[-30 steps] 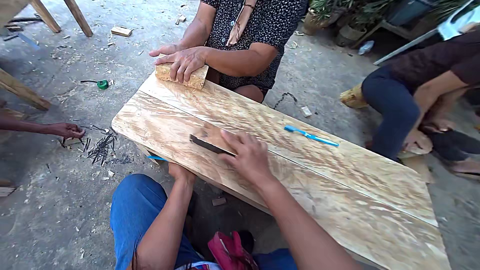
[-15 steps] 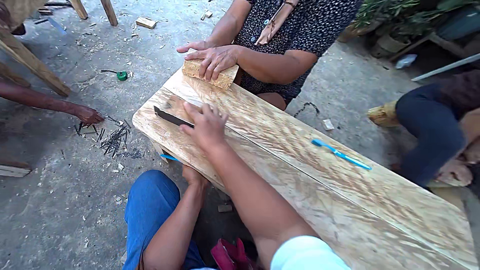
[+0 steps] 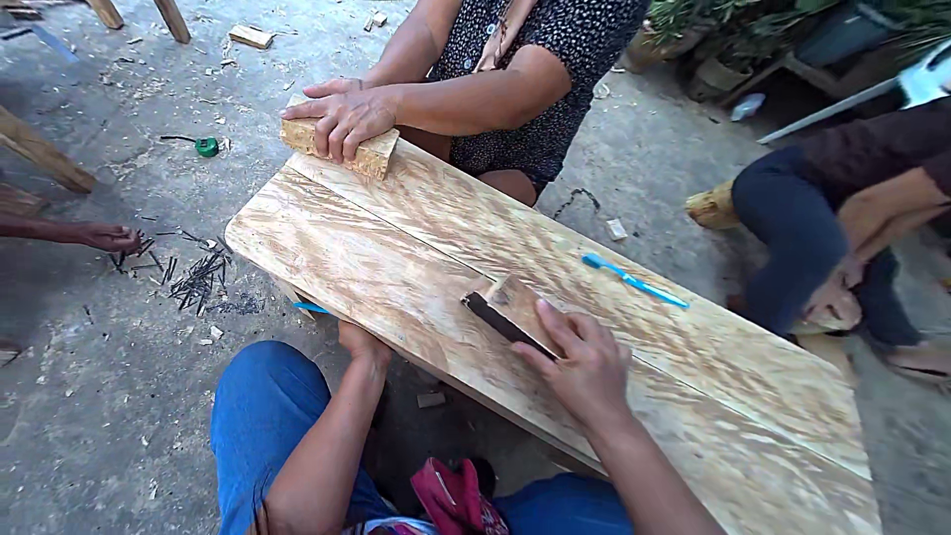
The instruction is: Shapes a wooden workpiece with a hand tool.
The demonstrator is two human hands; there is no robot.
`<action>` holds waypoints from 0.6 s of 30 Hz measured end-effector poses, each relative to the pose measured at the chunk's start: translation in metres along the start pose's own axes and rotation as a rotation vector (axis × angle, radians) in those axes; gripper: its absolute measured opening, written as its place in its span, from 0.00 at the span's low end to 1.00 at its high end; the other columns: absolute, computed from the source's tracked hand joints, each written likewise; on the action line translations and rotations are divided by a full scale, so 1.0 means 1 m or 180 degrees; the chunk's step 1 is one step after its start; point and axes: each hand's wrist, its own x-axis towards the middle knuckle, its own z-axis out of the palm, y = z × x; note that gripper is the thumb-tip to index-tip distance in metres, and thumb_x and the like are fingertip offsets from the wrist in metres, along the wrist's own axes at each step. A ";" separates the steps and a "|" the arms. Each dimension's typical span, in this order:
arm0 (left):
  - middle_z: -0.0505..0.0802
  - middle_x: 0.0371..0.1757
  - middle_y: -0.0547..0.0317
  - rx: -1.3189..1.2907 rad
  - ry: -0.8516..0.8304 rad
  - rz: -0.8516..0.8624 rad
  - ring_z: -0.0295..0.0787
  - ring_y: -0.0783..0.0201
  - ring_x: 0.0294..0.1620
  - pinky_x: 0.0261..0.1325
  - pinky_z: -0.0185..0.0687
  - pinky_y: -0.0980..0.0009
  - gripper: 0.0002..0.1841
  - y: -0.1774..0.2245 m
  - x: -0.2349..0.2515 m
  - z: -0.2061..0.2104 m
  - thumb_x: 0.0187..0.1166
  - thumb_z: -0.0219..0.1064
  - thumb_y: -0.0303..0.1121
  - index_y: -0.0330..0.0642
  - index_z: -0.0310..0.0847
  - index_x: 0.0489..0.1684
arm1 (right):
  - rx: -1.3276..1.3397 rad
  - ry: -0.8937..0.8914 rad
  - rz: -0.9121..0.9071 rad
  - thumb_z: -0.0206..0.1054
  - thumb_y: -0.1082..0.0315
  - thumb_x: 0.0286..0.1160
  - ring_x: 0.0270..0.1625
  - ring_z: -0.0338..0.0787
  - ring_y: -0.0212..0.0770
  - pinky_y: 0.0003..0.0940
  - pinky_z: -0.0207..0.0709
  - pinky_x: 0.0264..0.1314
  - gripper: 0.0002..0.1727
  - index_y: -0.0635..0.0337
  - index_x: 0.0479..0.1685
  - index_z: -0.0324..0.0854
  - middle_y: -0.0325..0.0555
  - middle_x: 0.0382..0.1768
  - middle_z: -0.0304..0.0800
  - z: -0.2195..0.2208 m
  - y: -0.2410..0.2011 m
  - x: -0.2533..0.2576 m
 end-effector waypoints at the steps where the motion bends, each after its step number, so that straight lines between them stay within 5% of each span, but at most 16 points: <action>1: 0.87 0.57 0.45 0.0001 -0.0012 -0.0001 0.86 0.52 0.58 0.57 0.83 0.47 0.31 0.000 0.000 -0.001 0.95 0.28 0.51 0.40 0.72 0.70 | 0.0002 0.0020 0.0003 0.67 0.33 0.69 0.52 0.87 0.73 0.74 0.71 0.49 0.39 0.52 0.73 0.86 0.70 0.54 0.89 0.002 -0.006 0.003; 5: 0.86 0.63 0.44 0.0046 -0.0108 0.0036 0.85 0.51 0.63 0.62 0.82 0.46 0.31 0.000 0.004 -0.001 0.96 0.26 0.51 0.40 0.69 0.75 | 0.0317 -0.0217 -0.0076 0.81 0.47 0.64 0.57 0.85 0.70 0.72 0.69 0.56 0.35 0.47 0.75 0.85 0.66 0.54 0.88 0.033 -0.091 0.064; 9: 0.87 0.56 0.46 0.0372 0.0081 0.0237 0.86 0.57 0.55 0.56 0.84 0.54 0.26 0.005 -0.004 0.001 0.97 0.33 0.45 0.37 0.72 0.68 | 0.0551 -0.0933 -0.0246 0.76 0.46 0.71 0.73 0.79 0.66 0.74 0.63 0.72 0.36 0.30 0.84 0.75 0.61 0.70 0.83 0.071 -0.199 0.144; 11: 0.84 0.56 0.44 0.0885 0.0338 0.0222 0.82 0.59 0.55 0.58 0.79 0.60 0.21 0.021 -0.028 0.012 0.97 0.38 0.37 0.32 0.72 0.67 | 0.0522 -0.1152 -0.0352 0.74 0.45 0.74 0.76 0.77 0.63 0.71 0.65 0.71 0.36 0.26 0.86 0.71 0.57 0.74 0.81 0.078 -0.230 0.167; 14: 0.84 0.60 0.40 0.1262 0.0387 0.0347 0.82 0.56 0.59 0.62 0.78 0.58 0.20 0.020 -0.027 0.007 0.97 0.39 0.34 0.29 0.72 0.69 | 0.0538 -0.1289 -0.0365 0.72 0.47 0.77 0.75 0.77 0.60 0.67 0.66 0.69 0.37 0.26 0.88 0.68 0.54 0.74 0.80 0.069 -0.228 0.160; 18: 0.85 0.67 0.45 0.0385 -0.0193 0.0296 0.83 0.52 0.66 0.66 0.81 0.46 0.28 -0.002 0.008 -0.011 0.96 0.32 0.47 0.38 0.69 0.76 | 0.0530 -0.0745 -0.0269 0.76 0.48 0.73 0.64 0.83 0.61 0.65 0.72 0.58 0.36 0.31 0.85 0.74 0.57 0.62 0.86 0.040 -0.142 0.091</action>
